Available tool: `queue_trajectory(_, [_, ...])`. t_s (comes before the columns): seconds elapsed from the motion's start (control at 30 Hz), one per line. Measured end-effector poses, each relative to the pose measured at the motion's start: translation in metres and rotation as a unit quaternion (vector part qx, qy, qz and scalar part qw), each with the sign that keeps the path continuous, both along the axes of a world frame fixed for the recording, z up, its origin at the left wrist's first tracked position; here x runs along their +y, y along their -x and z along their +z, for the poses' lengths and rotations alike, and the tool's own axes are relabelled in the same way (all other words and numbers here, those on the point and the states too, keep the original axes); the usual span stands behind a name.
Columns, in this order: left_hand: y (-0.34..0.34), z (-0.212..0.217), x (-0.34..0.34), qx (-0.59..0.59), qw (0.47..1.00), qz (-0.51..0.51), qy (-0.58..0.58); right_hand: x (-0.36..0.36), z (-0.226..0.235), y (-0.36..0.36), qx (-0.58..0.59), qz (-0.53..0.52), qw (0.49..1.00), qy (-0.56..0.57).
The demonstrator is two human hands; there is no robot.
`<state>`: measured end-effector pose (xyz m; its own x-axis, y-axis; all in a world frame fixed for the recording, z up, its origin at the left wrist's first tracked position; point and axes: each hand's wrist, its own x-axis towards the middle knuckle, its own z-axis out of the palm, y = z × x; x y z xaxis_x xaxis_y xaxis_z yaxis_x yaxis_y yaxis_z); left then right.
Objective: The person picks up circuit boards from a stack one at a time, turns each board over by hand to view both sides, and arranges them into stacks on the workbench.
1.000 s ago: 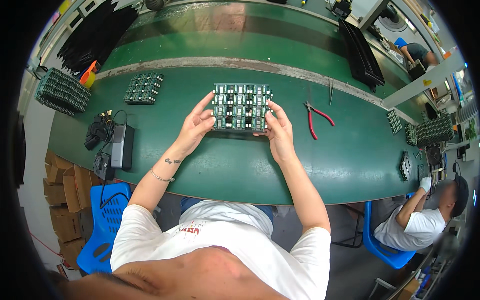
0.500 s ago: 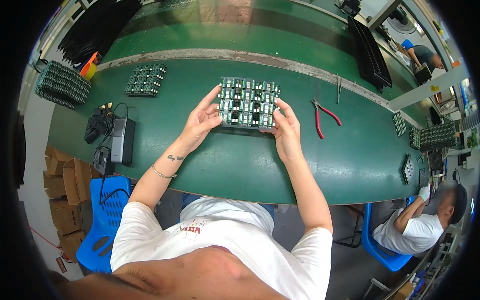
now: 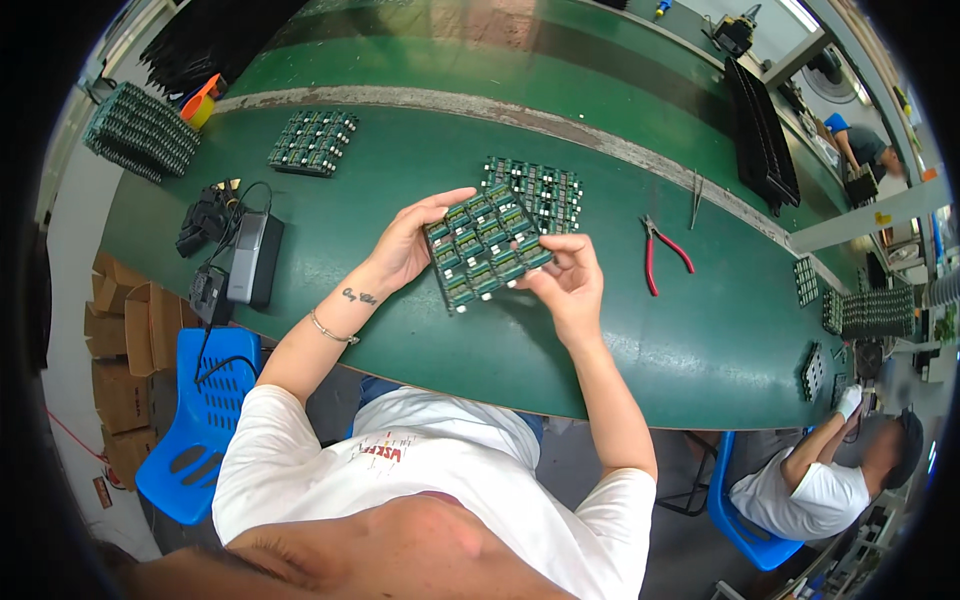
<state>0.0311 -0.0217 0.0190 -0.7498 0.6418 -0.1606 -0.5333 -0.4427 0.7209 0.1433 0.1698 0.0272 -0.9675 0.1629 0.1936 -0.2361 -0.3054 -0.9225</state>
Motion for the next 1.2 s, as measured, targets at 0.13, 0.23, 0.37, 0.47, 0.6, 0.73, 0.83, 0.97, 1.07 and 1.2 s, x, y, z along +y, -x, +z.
queue_trajectory(0.13, [0.006, -0.004, -0.003, -0.015, 1.0, 0.003, 0.011, -0.014, 0.0, -0.006, 0.011, -0.004, 0.999, -0.034])
queue_trajectory(0.23, [0.008, -0.008, -0.005, -0.013, 1.0, -0.006, 0.015, -0.018, 0.0, -0.007, 0.016, -0.008, 0.999, -0.044])
queue_trajectory(0.37, [0.008, -0.011, -0.005, 0.009, 1.0, -0.014, 0.015, -0.015, -0.001, -0.006, 0.012, -0.033, 0.997, -0.062])
queue_trajectory(0.47, [0.008, -0.013, -0.004, 0.007, 1.0, -0.01, 0.014, -0.015, -0.001, -0.005, 0.007, -0.031, 0.998, -0.049])
queue_trajectory(0.6, [0.008, -0.014, -0.005, 0.008, 1.0, -0.009, 0.012, -0.014, -0.004, -0.003, 0.002, -0.03, 0.999, -0.032])
queue_trajectory(0.73, [0.007, -0.014, -0.006, 0.012, 1.0, -0.013, 0.011, -0.012, -0.008, -0.002, 0.003, -0.032, 0.999, -0.02])
queue_trajectory(0.83, [0.006, -0.013, -0.006, 0.001, 1.0, -0.011, -0.005, -0.011, -0.006, 0.0, -0.003, -0.044, 0.999, -0.001])
queue_trajectory(0.97, [-0.003, 0.005, -0.001, -0.04, 0.999, -0.006, -0.032, 0.003, -0.01, 0.003, -0.004, 0.004, 0.996, 0.09])
queue_trajectory(1.07, [-0.011, 0.011, 0.003, -0.077, 0.995, -0.005, -0.055, 0.016, -0.015, 0.006, 0.001, 0.052, 0.984, 0.173])
queue_trajectory(1.2, [-0.008, -0.009, -0.007, 0.028, 0.979, -0.164, -0.113, 0.026, -0.018, 0.012, -0.167, 0.069, 0.972, 0.149])
